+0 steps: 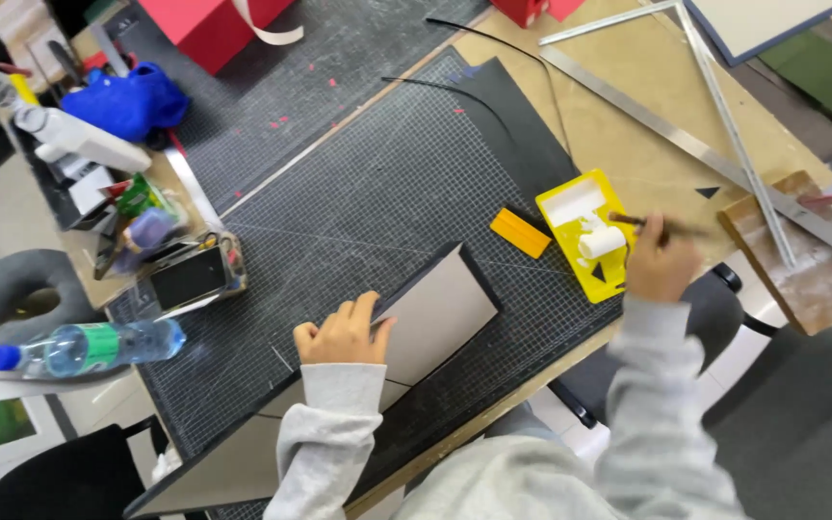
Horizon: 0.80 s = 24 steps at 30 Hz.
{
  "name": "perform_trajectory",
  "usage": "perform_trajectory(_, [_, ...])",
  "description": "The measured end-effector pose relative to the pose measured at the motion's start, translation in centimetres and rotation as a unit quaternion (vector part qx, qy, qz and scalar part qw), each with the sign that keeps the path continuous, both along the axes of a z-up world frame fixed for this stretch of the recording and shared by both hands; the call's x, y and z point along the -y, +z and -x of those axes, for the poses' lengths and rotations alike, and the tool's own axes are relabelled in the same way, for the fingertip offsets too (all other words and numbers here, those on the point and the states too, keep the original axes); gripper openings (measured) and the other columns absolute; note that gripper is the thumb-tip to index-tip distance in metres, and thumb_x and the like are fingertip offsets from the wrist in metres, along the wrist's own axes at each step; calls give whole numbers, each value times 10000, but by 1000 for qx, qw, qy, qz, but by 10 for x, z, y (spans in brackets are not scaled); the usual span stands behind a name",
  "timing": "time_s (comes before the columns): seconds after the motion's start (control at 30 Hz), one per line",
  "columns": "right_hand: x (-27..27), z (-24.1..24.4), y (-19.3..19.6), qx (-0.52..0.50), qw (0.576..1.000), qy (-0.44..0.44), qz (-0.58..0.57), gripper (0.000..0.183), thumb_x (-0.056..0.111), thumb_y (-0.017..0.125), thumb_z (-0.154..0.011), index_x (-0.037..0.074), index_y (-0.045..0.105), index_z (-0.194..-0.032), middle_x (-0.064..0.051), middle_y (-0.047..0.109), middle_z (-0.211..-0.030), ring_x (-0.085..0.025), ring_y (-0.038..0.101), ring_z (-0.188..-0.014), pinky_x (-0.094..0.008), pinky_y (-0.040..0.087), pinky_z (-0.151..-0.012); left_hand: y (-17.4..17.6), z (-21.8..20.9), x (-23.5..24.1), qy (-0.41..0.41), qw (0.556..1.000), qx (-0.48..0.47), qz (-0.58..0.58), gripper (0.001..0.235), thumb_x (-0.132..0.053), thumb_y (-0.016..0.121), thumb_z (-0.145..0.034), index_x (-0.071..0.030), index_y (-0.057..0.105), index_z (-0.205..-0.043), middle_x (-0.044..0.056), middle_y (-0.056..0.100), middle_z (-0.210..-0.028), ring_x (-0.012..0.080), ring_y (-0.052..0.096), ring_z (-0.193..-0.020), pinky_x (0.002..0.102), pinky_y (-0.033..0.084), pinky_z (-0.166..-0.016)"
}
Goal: Applying glue to the edges of a cardboard structure and attaching a black covering material to create a finished surface.
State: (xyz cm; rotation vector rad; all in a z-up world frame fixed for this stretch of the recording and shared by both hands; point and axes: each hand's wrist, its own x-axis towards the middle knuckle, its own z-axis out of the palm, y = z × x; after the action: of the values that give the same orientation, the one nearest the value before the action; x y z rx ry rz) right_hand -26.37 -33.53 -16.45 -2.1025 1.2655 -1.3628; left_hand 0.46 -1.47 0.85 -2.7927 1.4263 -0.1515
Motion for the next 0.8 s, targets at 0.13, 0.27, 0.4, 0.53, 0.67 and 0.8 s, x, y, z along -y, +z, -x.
perform_trajectory(0.13, [59, 11, -66, -186, 973, 48, -128, 403, 273, 548, -1155, 11, 685, -881, -205, 702, -784, -502, 671, -802, -589, 487, -719, -14, 3, 4, 14, 1000, 2, 1, 287, -479, 760, -831, -301, 691, -1045, -114, 600, -696, 112, 603, -570, 328, 389, -770])
perform_trajectory(0.27, [54, -8, -70, -270, 954, 72, -111, 437, 361, 535, -1168, 39, 723, -940, -186, 709, -771, -446, 694, -771, -555, 528, -708, -25, 6, 9, 28, 999, -20, 6, 256, -431, 775, -826, -275, 692, -1011, -100, 607, -697, 125, 616, -584, 325, 410, -763])
perform_trajectory(0.4, [49, -9, -61, -280, 949, 76, -124, 449, 344, 507, -1170, 18, 717, -943, -204, 704, -767, -450, 695, -761, -546, 536, -705, -18, 7, 16, 19, 999, -35, 3, 312, -373, 780, -820, -279, 686, -1103, -79, 621, -740, 143, 641, -649, 358, 445, -799])
perform_trajectory(0.53, [65, 2, -87, -306, 944, 44, -117, 558, 417, 449, -1188, 19, 754, -943, -236, 720, -806, -460, 713, -802, -567, 534, -709, -8, 8, 19, 6, 997, -76, -14, 346, -324, 764, -828, -280, 674, -1159, -58, 648, -789, 171, 686, -733, 376, 511, -795])
perform_trajectory(0.67, [61, 15, -112, -313, 941, 67, -109, 559, 370, 474, -1170, -40, 755, -914, -280, 711, -806, -485, 705, -800, -573, 530, -715, -3, 16, 15, 10, 996, -88, -28, 358, -284, 769, -819, -254, 675, -1163, -22, 653, -817, 211, 700, -748, 384, 542, -722])
perform_trajectory(0.8, [60, -6, -87, -255, 962, 60, -72, 522, 295, 504, -1172, -62, 703, -847, -289, 666, -733, -508, 680, -751, -577, 510, -679, -1, 6, 24, 4, 995, -97, -8, 362, -237, 739, -845, -240, 651, -1196, -6, 651, -837, 220, 697, -780, 363, 562, -734])
